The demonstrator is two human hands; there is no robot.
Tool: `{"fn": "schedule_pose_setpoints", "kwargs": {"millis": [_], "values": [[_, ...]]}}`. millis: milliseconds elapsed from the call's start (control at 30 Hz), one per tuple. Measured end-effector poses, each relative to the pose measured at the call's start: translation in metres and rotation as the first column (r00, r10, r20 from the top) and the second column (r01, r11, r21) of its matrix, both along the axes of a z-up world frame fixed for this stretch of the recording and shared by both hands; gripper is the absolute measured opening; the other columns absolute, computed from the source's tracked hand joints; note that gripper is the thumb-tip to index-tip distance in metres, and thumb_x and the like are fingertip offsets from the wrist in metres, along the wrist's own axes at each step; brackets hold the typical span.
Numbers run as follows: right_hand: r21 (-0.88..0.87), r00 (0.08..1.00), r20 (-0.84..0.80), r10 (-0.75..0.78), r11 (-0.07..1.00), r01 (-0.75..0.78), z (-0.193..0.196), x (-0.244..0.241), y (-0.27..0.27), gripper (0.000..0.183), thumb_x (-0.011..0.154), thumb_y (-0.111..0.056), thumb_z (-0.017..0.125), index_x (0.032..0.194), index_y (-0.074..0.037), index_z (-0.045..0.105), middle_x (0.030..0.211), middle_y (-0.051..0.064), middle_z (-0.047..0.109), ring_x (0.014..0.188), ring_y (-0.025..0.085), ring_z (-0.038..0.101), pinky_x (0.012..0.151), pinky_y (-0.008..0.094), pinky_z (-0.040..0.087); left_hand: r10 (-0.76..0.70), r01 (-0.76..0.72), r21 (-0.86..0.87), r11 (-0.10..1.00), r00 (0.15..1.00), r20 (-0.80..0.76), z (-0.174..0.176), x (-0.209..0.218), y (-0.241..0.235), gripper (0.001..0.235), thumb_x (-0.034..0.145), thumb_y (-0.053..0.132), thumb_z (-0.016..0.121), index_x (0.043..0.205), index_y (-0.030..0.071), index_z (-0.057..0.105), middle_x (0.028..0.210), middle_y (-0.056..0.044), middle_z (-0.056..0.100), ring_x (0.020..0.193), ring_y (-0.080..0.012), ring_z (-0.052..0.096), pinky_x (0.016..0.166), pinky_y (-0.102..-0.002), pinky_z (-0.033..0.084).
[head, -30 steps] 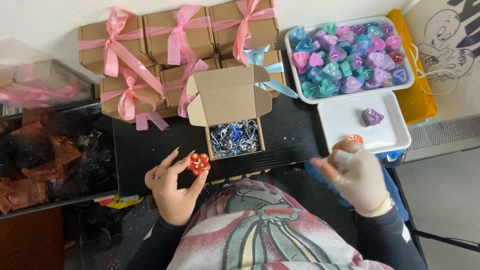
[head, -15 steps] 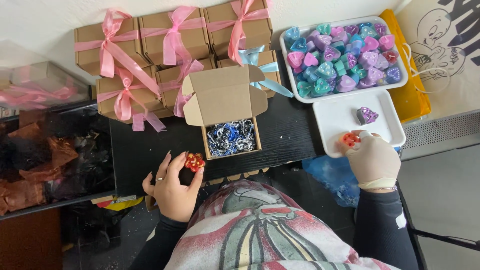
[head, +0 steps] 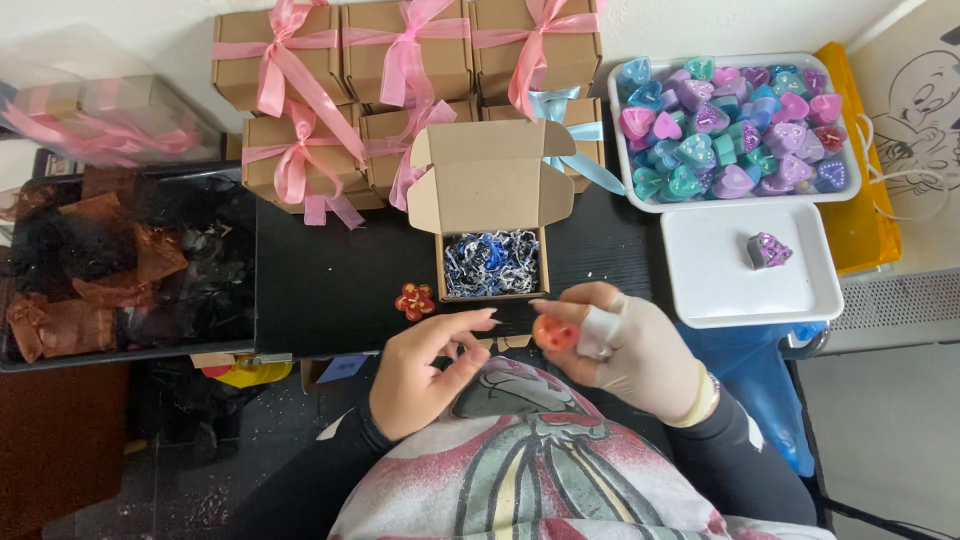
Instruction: Packaging decorative wax melts into a small gift box and tying a blue ribbon around it.
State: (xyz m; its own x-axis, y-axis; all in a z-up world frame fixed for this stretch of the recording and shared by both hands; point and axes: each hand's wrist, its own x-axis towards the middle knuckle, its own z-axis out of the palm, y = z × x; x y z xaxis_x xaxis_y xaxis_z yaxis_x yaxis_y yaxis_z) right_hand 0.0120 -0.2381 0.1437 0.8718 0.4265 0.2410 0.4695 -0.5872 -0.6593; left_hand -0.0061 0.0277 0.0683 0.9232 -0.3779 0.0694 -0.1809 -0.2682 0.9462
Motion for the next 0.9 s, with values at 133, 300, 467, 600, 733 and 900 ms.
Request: {"fn": "schedule_pose_setpoints", "kwargs": {"millis": [133, 300, 467, 600, 733, 900], "values": [[0.075, 0.986, -0.006, 0.169, 0.983, -0.168, 0.000, 0.004, 0.022, 0.048, 0.077, -0.014, 0.087, 0.122, -0.010, 0.070, 0.106, 0.007, 0.070, 0.085, 0.022, 0.075, 0.071, 0.032, 0.059, -0.234, 0.074, -0.448, 0.891, 0.920, -0.314, -0.012, 0.001, -0.019, 0.063, 0.095, 0.018, 0.072, 0.151, 0.005, 0.049, 0.128, -0.010, 0.068, 0.102, -0.0109, 0.067, 0.088, -0.026, 0.058], [0.106, 0.962, 0.074, 0.263, 0.957, -0.270, -0.006, 0.007, 0.020, 0.062, 0.075, -0.016, 0.090, 0.129, -0.007, 0.061, 0.110, 0.011, 0.068, 0.089, 0.028, 0.071, 0.076, 0.034, 0.056, -0.390, -0.037, -0.725, 0.688, 0.823, -0.413, -0.038, -0.002, -0.021, 0.065, 0.094, 0.017, 0.075, 0.151, 0.003, 0.048, 0.134, -0.009, 0.065, 0.119, -0.0136, 0.064, 0.101, -0.030, 0.053], [0.492, 0.946, -0.223, 0.236, 0.865, -0.100, -0.036, 0.000, 0.001, 0.068, 0.077, -0.021, 0.086, 0.135, -0.005, 0.055, 0.116, 0.005, 0.058, 0.098, 0.016, 0.062, 0.085, 0.029, 0.050, -0.408, -0.057, -0.785, 0.617, 0.830, -0.381, -0.033, -0.002, -0.022, 0.075, 0.089, 0.012, 0.081, 0.153, 0.002, 0.043, 0.130, -0.012, 0.068, 0.118, -0.0163, 0.067, 0.105, -0.031, 0.054], [0.742, 0.927, -0.347, 0.143, 0.647, 0.178, -0.055, -0.006, 0.013, 0.033, 0.103, -0.008, 0.069, 0.133, -0.004, 0.055, 0.133, 0.005, 0.053, 0.119, 0.014, 0.056, 0.106, 0.028, 0.046, -0.435, -0.041, -0.772, 0.634, 0.807, -0.399, -0.030, -0.003, -0.024, 0.098, 0.084, 0.008, 0.087, 0.163, 0.004, 0.030, 0.116, -0.012, 0.069, 0.108, -0.0173, 0.069, 0.097, -0.031, 0.055], [0.738, 0.898, -0.420, 0.128, 0.624, 0.256, -0.056, -0.009, 0.026, 0.030, 0.101, -0.009, 0.067, 0.128, 0.000, 0.059, 0.142, 0.010, 0.060, 0.121, 0.017, 0.062, 0.101, 0.032, 0.052, -0.418, -0.126, -0.783, 0.609, 0.788, -0.452, -0.021, -0.001, -0.028, 0.106, 0.080, 0.009, 0.088, 0.163, 0.009, 0.022, 0.112, -0.011, 0.070, 0.105, -0.0178, 0.071, 0.089, -0.030, 0.056], [0.805, 0.703, -0.483, 0.522, 0.581, 0.122, -0.059, -0.008, 0.028, 0.054, 0.090, -0.005, 0.074, 0.140, -0.003, 0.055, 0.148, 0.014, 0.056, 0.129, 0.020, 0.061, 0.110, 0.033, 0.049, -0.341, -0.187, -0.870, 0.457, 0.866, -0.365, -0.037, -0.006, -0.028, 0.105, 0.086, 0.002, 0.083, 0.166, 0.014, 0.017, 0.111, -0.012, 0.070, 0.103, -0.0170, 0.071, 0.093, -0.031, 0.057]]}}
